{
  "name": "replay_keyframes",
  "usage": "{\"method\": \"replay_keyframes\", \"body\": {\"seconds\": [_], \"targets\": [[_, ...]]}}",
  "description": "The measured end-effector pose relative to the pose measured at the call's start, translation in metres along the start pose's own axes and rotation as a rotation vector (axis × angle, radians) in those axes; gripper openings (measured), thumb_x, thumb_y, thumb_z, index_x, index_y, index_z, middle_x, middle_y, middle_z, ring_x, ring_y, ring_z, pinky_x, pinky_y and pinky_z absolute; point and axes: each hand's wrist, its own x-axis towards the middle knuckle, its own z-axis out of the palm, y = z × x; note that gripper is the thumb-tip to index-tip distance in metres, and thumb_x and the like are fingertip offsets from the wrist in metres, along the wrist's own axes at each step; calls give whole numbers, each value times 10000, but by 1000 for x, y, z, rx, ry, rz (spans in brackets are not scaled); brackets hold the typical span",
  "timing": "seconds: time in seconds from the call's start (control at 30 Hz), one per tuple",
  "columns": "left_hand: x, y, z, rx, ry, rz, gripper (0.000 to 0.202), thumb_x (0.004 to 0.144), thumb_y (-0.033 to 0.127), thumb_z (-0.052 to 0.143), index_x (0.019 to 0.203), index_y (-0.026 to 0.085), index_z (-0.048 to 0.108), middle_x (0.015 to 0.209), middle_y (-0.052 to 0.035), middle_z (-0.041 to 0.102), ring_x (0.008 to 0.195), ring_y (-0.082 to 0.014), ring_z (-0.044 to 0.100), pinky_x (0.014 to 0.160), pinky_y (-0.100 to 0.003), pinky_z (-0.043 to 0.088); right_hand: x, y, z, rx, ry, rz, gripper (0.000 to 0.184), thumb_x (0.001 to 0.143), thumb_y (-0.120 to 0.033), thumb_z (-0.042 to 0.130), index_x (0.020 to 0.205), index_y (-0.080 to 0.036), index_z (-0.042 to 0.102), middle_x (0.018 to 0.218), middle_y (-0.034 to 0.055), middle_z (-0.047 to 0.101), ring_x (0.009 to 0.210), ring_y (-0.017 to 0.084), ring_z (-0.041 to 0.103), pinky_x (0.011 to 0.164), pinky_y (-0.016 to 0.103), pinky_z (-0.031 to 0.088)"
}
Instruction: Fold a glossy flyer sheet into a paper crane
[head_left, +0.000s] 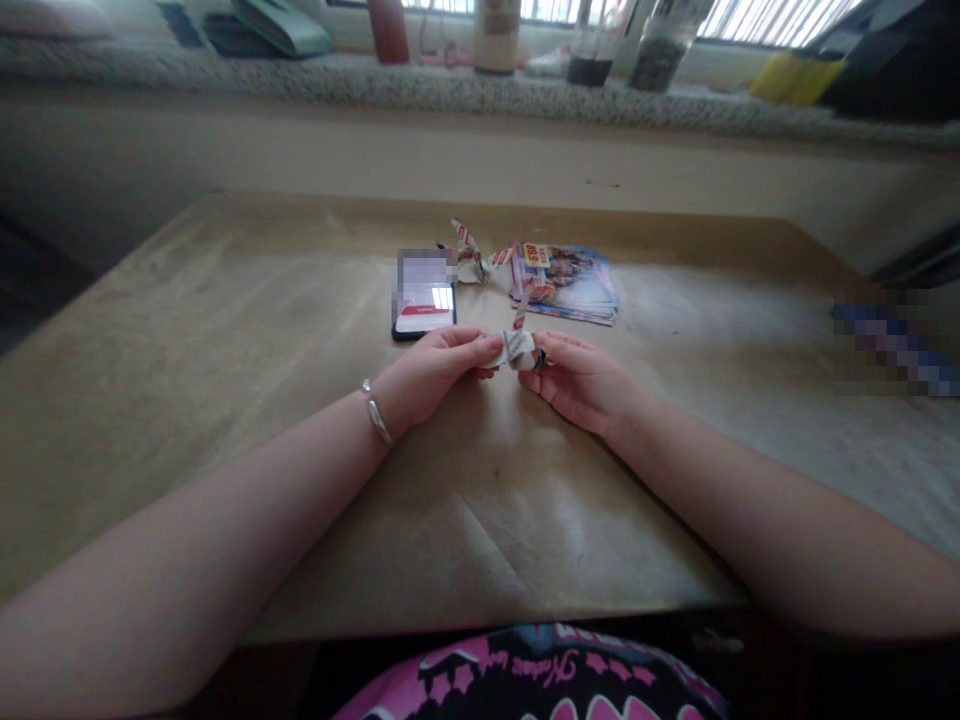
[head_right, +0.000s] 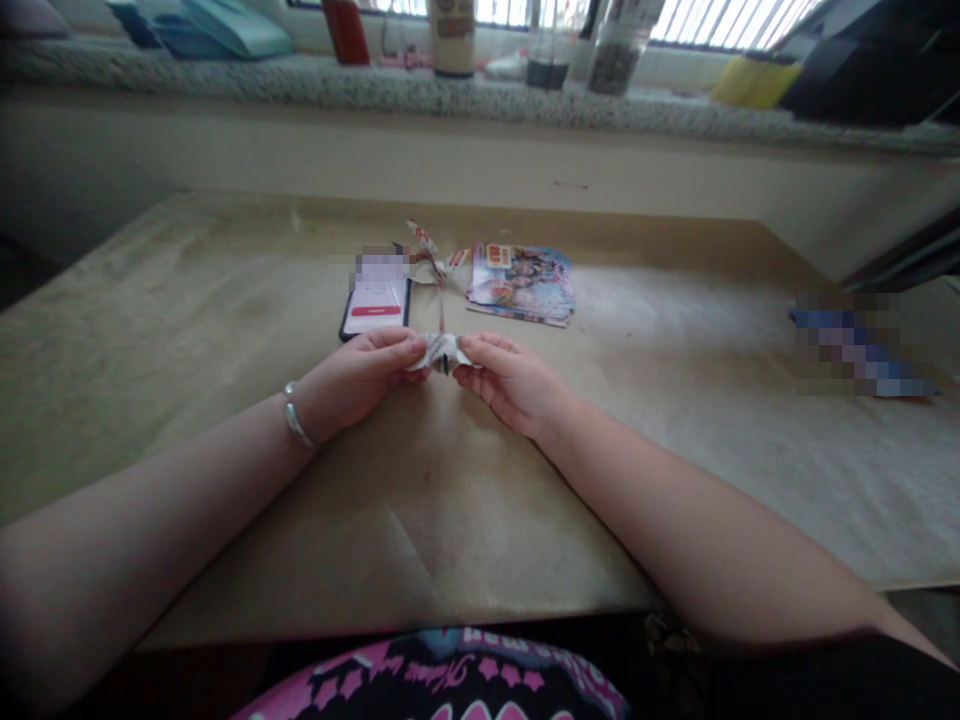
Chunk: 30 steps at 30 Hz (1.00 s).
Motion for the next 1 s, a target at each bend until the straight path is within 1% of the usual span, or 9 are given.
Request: {"method": "replay_keyframes", "body": {"seconds": [0.2,0.37,0.5,0.63,0.8,0.93,1.0], "targets": [[-1,0,0,-2,-2,9,405,681,524,748,666,151,591,620,27,526,583,-78,434,581,-227,330,1,1,-1,-3,-4,-13,123,693,-223,766,684,-188,648,722,-23,634,682,79,562,651,191,488],[0,1,-1,26,8,9,423,674,544,737,662,151,581,619,25,522,579,-79,429,580,-228,340,0,2,-2,-63,-15,-26,142,704,-274,769,706,-208,644,759,-9,653,722,117,582,680,238,508],[0,1,0,47,21,9,441,682,561,733,666,151,572,629,27,519,589,-78,423,595,-221,349,2,3,-3,-85,4,-30,155,710,-303,769,735,-208,648,773,-7,662,730,120,593,684,247,514],[0,0,0,69,27,8,458,680,576,739,667,149,573,638,24,528,601,-82,428,598,-219,338,4,4,-5,-69,3,-12,140,727,-306,753,768,-217,653,751,-7,666,694,122,595,643,251,523],[1,-4,-1,55,46,16,449,697,570,731,665,152,570,642,21,536,612,-87,443,608,-219,333,7,3,-6,-42,20,13,142,789,-344,697,840,-221,648,733,-3,672,647,122,597,597,241,524],[1,-3,-1,72,38,6,457,678,579,736,653,155,567,644,20,538,615,-93,444,618,-224,345,7,1,-7,-34,4,46,160,824,-375,668,852,-222,630,696,-15,657,580,105,577,550,223,510],[1,-3,-2,70,35,2,452,685,579,732,664,155,576,658,18,546,624,-95,454,627,-225,350,7,0,-6,-10,15,75,141,839,-359,650,857,-220,635,678,-17,653,561,99,572,533,212,501]]}}
